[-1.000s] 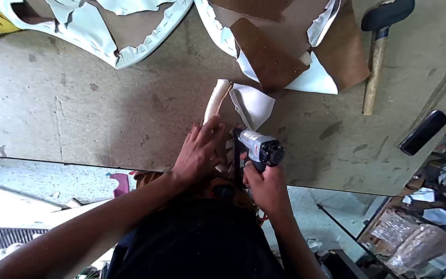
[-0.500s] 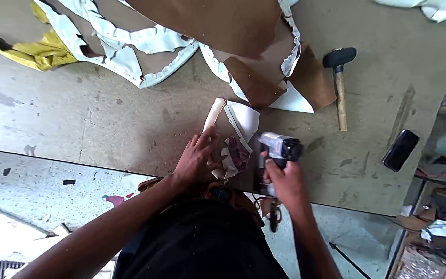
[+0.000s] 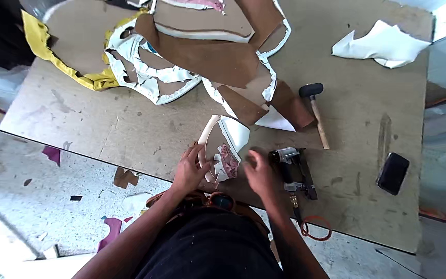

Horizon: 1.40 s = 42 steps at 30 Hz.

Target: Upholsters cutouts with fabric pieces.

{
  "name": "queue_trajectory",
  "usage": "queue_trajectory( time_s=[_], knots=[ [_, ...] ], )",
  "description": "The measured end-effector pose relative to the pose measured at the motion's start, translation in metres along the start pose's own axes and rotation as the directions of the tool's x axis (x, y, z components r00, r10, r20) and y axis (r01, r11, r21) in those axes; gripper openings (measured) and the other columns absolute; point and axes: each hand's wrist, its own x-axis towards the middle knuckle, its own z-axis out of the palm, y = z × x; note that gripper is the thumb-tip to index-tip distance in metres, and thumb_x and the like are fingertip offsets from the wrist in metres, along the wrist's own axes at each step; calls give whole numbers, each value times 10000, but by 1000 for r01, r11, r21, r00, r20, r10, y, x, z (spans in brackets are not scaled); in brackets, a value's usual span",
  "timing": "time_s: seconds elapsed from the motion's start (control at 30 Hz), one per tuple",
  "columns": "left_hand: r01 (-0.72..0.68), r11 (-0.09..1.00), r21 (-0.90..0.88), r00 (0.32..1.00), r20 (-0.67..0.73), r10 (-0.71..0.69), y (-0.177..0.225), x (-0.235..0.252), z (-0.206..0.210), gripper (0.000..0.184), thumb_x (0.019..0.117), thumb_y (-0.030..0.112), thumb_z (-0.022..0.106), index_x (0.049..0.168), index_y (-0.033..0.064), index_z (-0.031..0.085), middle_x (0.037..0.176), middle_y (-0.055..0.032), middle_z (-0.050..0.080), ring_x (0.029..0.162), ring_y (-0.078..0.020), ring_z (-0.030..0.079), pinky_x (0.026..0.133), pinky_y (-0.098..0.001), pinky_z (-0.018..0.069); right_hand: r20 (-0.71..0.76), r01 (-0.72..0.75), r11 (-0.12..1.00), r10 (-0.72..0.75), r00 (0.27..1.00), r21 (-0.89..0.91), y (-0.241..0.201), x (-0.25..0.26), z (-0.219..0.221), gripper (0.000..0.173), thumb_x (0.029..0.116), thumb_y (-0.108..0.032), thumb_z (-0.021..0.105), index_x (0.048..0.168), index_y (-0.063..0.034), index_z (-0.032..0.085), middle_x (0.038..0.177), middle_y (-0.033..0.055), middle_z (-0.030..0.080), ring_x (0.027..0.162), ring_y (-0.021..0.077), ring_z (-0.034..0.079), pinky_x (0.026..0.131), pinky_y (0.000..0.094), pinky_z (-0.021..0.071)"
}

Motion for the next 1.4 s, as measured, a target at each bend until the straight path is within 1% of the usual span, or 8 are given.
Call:
queue_trajectory(
  time_s=[0.13,0.23,0.33,0.47,0.73,0.93,1.07,1.4],
  knots=[
    [228,955,-188,974,58,-221,22,-1,13,901,880,645,697,1600,232,347,1664,-88,305,1405,-314,485,1038,-631,495,113,-53,959,23,993,278,-15,14,23,507,940,-351,704,1397,-158,597,1168,103,708,992,263,694,827,540,583],
    [309,762,-569,951,162,-264,39,-7,7,853,930,614,644,1622,273,278,1511,-90,512,1233,-295,603,959,-555,537,101,143,860,-219,970,491,-56,-14,7,428,938,-322,733,1336,-189,649,1101,50,708,919,195,703,780,448,623],
    [294,428,-854,955,273,-112,57,-34,-1,633,940,748,470,1325,270,624,1080,-46,726,934,-166,702,786,-392,608,86,439,714,-568,818,546,-88,-53,4,500,926,-461,713,1354,-208,655,1244,-21,662,1168,140,615,980,418,560],
    [82,178,-981,997,84,0,62,-62,-8,458,824,589,720,1062,198,736,920,-32,753,832,-125,730,737,-359,627,-53,665,625,-712,701,409,-96,-83,-23,431,978,-445,665,1336,-206,675,1387,-46,617,1320,119,559,1033,401,567],
    [-57,146,-988,984,-31,175,100,-102,-2,293,884,477,734,883,190,795,789,13,756,704,-56,722,652,-255,619,-325,575,814,-524,787,78,-59,-42,-108,1086,723,-487,834,1611,-166,297,1675,41,265,1520,252,300,1194,539,366],
    [-69,46,-997,943,-50,328,133,-112,1,193,916,363,719,900,201,822,860,38,781,792,-17,735,739,-186,605,-515,650,666,-436,738,366,-97,-31,-150,275,886,-177,749,1135,-91,670,1026,2,729,980,80,702,889,355,613],
    [-75,106,-992,836,-5,548,146,-117,-1,265,978,423,621,1073,259,807,1009,115,779,936,65,700,854,-122,548,-482,516,772,-314,818,371,-99,1,-154,388,969,-502,666,1093,-138,719,951,11,747,912,116,726,846,442,618],
    [-40,122,-992,720,56,692,124,-103,-3,335,999,365,637,1311,249,678,1148,103,748,1039,46,678,930,-161,533,-391,422,755,-237,889,503,-106,22,-146,416,982,-509,641,970,-103,733,840,49,733,773,172,716,720,453,609]
  ],
)
